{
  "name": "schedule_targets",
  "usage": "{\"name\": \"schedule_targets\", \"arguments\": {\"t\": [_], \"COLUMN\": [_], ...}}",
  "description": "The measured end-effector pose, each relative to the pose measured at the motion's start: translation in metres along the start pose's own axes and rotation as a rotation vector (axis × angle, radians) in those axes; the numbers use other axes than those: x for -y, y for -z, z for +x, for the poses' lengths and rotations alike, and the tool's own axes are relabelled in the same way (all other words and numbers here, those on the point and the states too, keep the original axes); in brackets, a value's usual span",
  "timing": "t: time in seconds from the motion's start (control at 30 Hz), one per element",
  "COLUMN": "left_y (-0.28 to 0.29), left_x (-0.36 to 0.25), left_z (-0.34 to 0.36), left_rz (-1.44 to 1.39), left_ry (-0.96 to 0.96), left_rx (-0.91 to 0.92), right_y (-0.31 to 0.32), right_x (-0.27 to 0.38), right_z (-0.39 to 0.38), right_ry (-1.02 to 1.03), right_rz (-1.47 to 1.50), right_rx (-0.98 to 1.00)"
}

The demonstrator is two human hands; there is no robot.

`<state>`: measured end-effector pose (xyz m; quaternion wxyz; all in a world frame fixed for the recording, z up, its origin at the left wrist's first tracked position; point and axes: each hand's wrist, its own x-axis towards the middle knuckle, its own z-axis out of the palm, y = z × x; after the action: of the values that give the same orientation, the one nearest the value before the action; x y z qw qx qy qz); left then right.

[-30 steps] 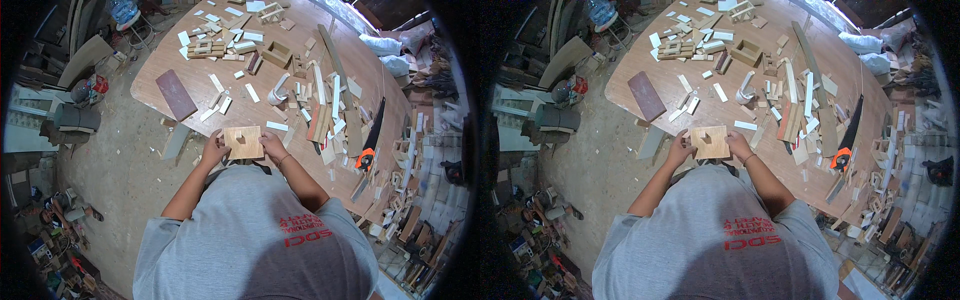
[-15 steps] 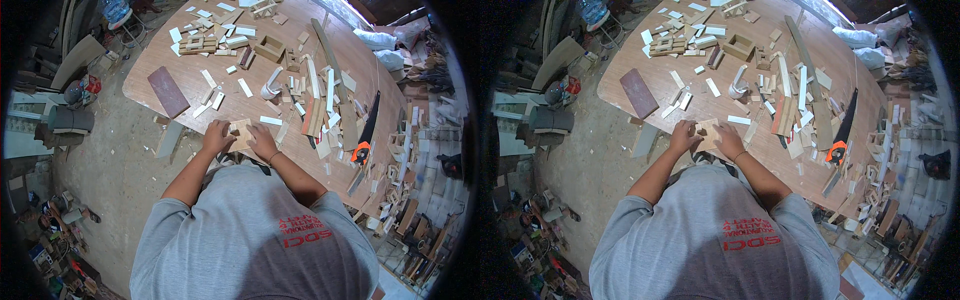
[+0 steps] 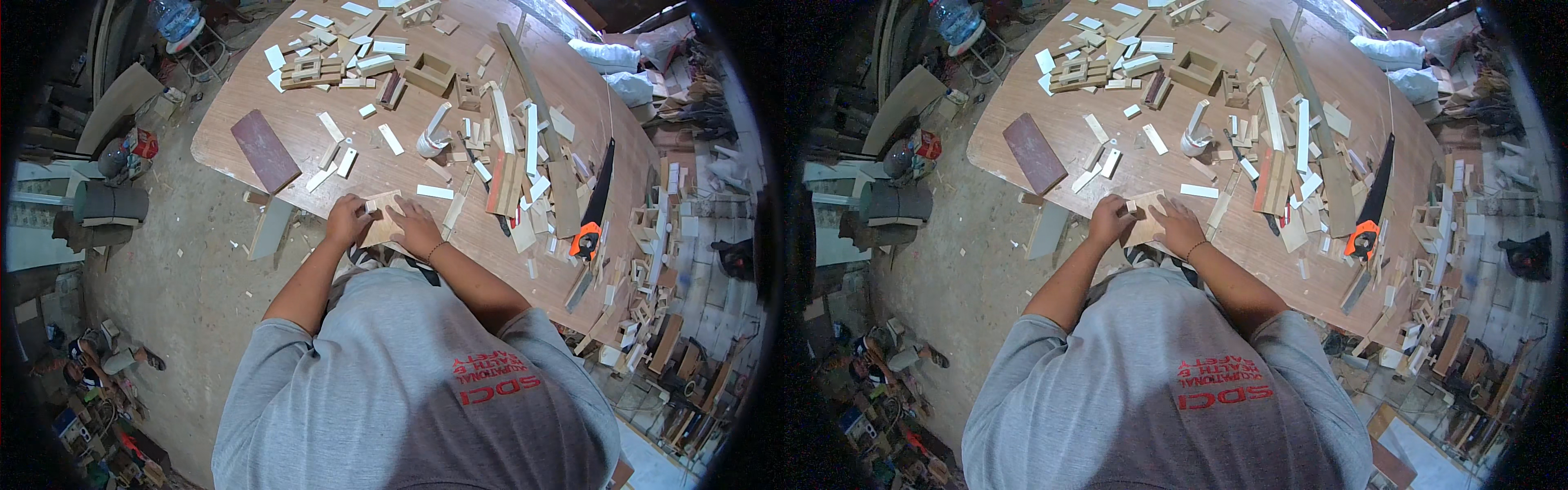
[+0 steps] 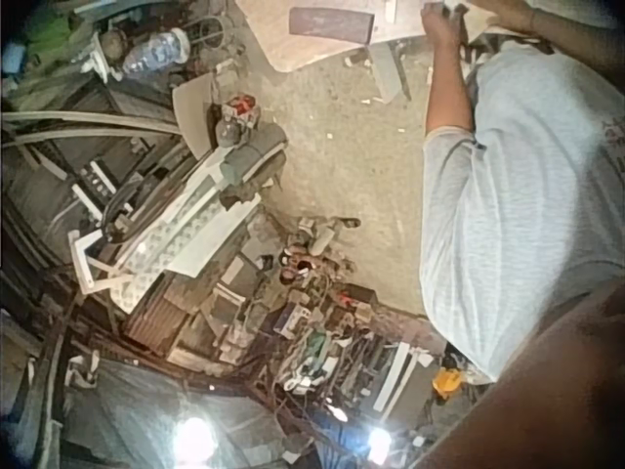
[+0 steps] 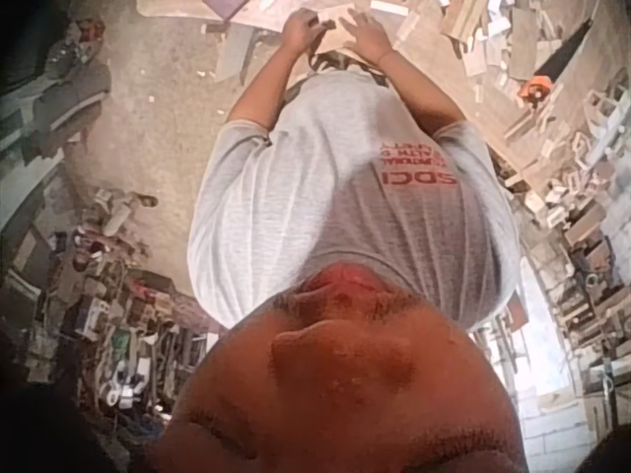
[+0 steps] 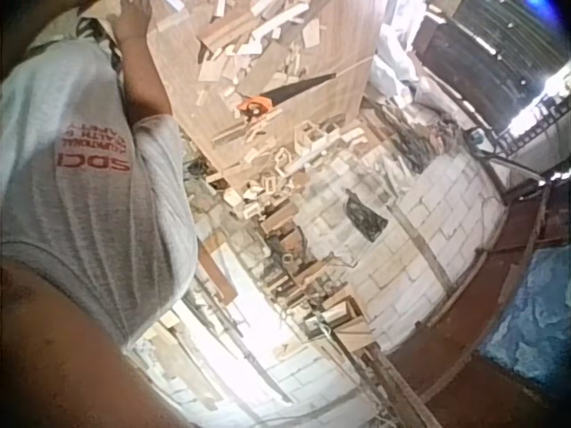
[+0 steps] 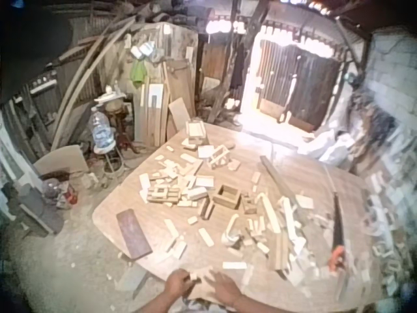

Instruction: The person applies glue onto small wooden blocks and attaches them upright onto a wooden base, then places a wooden board over the glued blocks.

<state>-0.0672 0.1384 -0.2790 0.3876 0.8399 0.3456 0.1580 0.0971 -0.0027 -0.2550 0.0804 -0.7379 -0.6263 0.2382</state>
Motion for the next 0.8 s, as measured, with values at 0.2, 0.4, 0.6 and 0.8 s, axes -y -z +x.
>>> {"name": "schedule_targets", "arguments": {"t": [0.2, 0.4, 0.6, 0.8], "left_y": [0.002, 0.003, 0.005, 0.024], "left_x": [-0.001, 0.000, -0.002, -0.025], "left_z": [0.000, 0.001, 0.003, -0.015], "left_rz": [-0.033, -0.052, -0.027, 0.168], "left_ry": [-0.011, -0.028, -0.001, 0.060], "left_rx": [-0.004, 0.007, 0.077, 0.001], "right_y": [0.002, 0.004, 0.009, 0.011], "right_x": [0.001, 0.002, 0.007, -0.022], "right_z": [-0.001, 0.000, -0.002, 0.000], "right_ry": [-0.021, -0.027, -0.029, -0.149], "right_rz": [0.007, 0.002, 0.021, 0.128], "right_rx": [0.020, 0.039, 0.018, -0.328]}}
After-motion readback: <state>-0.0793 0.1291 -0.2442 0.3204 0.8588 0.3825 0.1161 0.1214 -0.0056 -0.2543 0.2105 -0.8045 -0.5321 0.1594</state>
